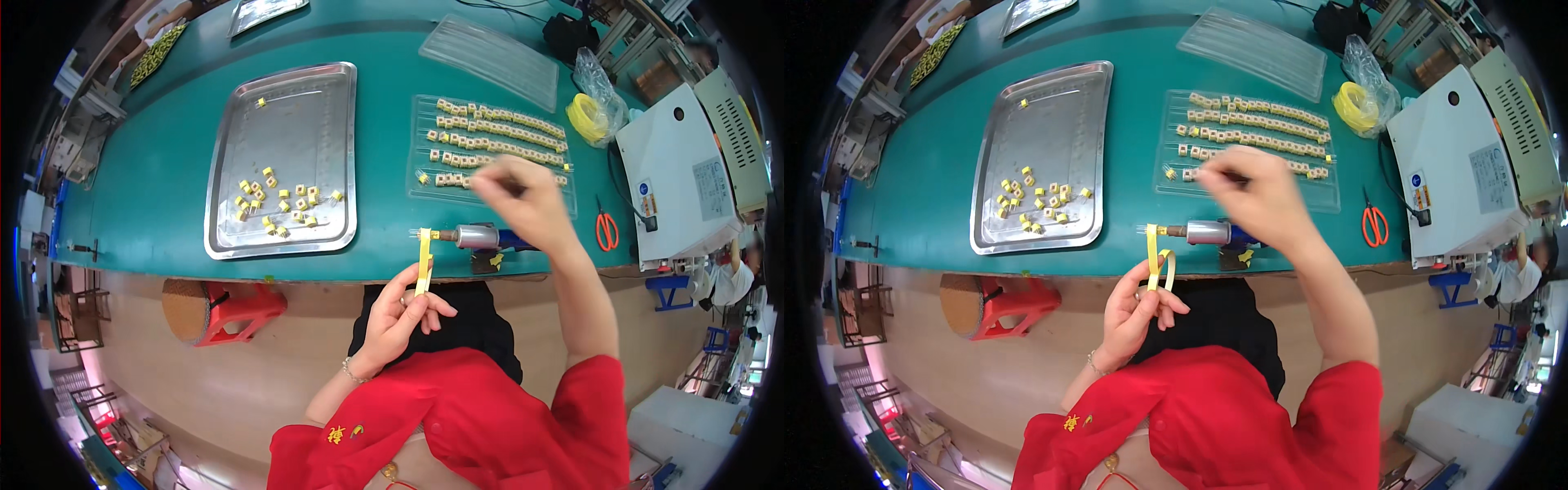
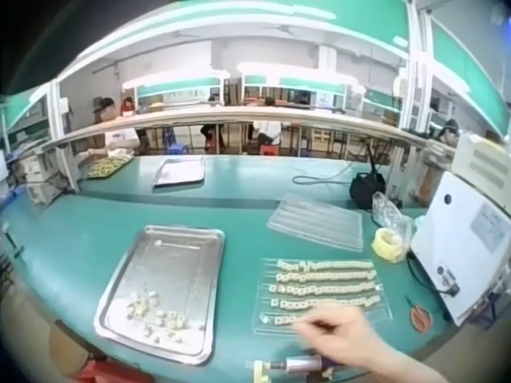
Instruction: The person wraps yellow tape around a transformer by hand, cuts the tape using shears, and places the transformer into a plastic tray, repeating the process for a second transformer.
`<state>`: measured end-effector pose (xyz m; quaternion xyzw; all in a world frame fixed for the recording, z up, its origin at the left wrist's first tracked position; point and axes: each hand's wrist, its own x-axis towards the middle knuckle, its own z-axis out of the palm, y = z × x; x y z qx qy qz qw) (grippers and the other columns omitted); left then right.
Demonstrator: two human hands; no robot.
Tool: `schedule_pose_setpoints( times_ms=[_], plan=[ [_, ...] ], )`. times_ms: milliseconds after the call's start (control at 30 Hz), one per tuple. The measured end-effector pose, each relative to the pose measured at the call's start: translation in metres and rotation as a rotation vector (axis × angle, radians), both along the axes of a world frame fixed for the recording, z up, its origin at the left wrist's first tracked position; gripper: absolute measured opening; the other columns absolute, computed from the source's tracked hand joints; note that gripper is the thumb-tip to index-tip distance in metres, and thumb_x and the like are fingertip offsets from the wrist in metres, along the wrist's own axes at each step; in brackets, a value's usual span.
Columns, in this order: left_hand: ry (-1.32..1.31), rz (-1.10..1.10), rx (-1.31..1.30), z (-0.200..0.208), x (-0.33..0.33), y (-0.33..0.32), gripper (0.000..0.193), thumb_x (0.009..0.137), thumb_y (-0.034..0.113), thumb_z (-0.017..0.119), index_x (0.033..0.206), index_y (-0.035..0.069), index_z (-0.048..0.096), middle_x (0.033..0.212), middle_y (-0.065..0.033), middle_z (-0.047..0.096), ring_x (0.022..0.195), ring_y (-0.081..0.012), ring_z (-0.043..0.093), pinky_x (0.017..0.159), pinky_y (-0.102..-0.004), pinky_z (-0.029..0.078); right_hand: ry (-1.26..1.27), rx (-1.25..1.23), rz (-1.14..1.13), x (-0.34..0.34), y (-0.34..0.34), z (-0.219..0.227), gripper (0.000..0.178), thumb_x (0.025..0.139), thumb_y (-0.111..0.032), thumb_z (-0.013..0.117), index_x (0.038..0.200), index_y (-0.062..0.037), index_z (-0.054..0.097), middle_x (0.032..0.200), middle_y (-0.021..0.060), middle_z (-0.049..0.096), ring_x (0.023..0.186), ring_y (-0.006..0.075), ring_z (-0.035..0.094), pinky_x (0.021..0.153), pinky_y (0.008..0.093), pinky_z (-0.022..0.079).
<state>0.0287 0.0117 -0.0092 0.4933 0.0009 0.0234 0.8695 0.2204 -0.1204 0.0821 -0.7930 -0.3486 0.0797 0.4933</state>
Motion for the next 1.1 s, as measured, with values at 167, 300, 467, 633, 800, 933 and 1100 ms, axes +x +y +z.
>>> schedule_pose_setpoints(
  times_ms=[167, 300, 467, 633, 800, 933, 1100],
  plan=[
    [-0.031, 0.005, -0.025, 0.0, -0.001, -0.001, 0.043, 0.095, 0.009, 0.036, 0.136, 0.002, 0.026, 0.082, -0.0136, 0.062, 0.058, -0.0062, 0.046, 0.054, -0.0186, 0.039, -0.128, -0.068, -0.214, -0.01, -0.096, -0.052, 0.013, 0.089, -0.007, 0.052, 0.087, 0.0021, 0.061, 0.076, 0.0014, 0.057, 0.068, 0.0036, 0.048, 0.061, 0.0178, 0.038],
    [-0.033, 0.194, 0.133, -0.003, 0.003, -0.013, 0.044, 0.096, 0.009, 0.036, 0.138, 0.003, 0.025, 0.073, -0.0045, 0.055, 0.057, -0.0054, 0.042, 0.053, -0.0182, 0.036, 0.231, -0.007, -0.217, -0.053, -0.116, -0.058, 0.017, 0.091, -0.01, 0.05, 0.091, 0.0019, 0.062, 0.075, 0.0016, 0.054, 0.063, 0.0055, 0.047, 0.056, 0.0196, 0.035],
    [-0.099, 0.315, 0.249, -0.012, 0.012, -0.024, 0.045, 0.097, 0.013, 0.035, 0.14, 0.004, 0.024, 0.067, 0.0023, 0.041, 0.058, -0.005, 0.039, 0.055, -0.0179, 0.035, 0.241, 0.141, -0.253, -0.077, -0.119, -0.049, 0.018, 0.09, -0.012, 0.053, 0.095, 0.0016, 0.063, 0.073, 0.0014, 0.05, 0.062, 0.0064, 0.046, 0.055, 0.0195, 0.034],
    [-0.05, 0.344, 0.287, -0.012, 0.011, -0.026, 0.045, 0.097, 0.015, 0.035, 0.14, 0.004, 0.024, 0.065, 0.0027, 0.04, 0.058, -0.0048, 0.038, 0.055, -0.0178, 0.034, 0.209, 0.153, -0.259, -0.08, -0.122, -0.045, 0.016, 0.087, -0.01, 0.058, 0.095, 0.0028, 0.062, 0.073, 0.0006, 0.05, 0.064, 0.0064, 0.047, 0.056, 0.0186, 0.034],
    [-0.031, 0.386, 0.349, -0.01, 0.011, -0.027, 0.045, 0.097, 0.016, 0.037, 0.139, 0.004, 0.026, 0.064, 0.003, 0.04, 0.056, -0.0046, 0.038, 0.053, -0.0179, 0.033, 0.275, 0.274, -0.348, -0.083, -0.124, -0.034, 0.017, 0.081, -0.009, 0.066, 0.094, 0.0004, 0.063, 0.076, -0.0006, 0.054, 0.063, 0.005, 0.048, 0.055, 0.018, 0.036],
    [-0.018, 0.421, 0.42, -0.009, 0.013, -0.026, 0.045, 0.097, 0.015, 0.038, 0.138, 0.003, 0.028, 0.063, 0.0022, 0.042, 0.054, -0.0046, 0.038, 0.051, -0.0185, 0.033, 0.16, 0.465, -0.4, -0.061, -0.117, -0.026, 0.016, 0.083, -0.003, 0.06, 0.098, -0.0013, 0.055, 0.079, 0.0012, 0.054, 0.063, 0.0056, 0.051, 0.055, 0.0178, 0.041],
    [-0.057, 0.463, 0.435, -0.008, 0.014, -0.028, 0.043, 0.096, 0.012, 0.037, 0.137, 0.0, 0.028, 0.06, 0.0012, 0.042, 0.052, -0.0047, 0.039, 0.05, -0.0186, 0.033, 0.141, 0.506, -0.419, -0.012, -0.091, -0.028, 0.014, 0.086, -0.007, 0.059, 0.099, -0.0016, 0.056, 0.072, -0.0004, 0.053, 0.058, 0.0041, 0.046, 0.054, 0.0171, 0.038]
  ],
)
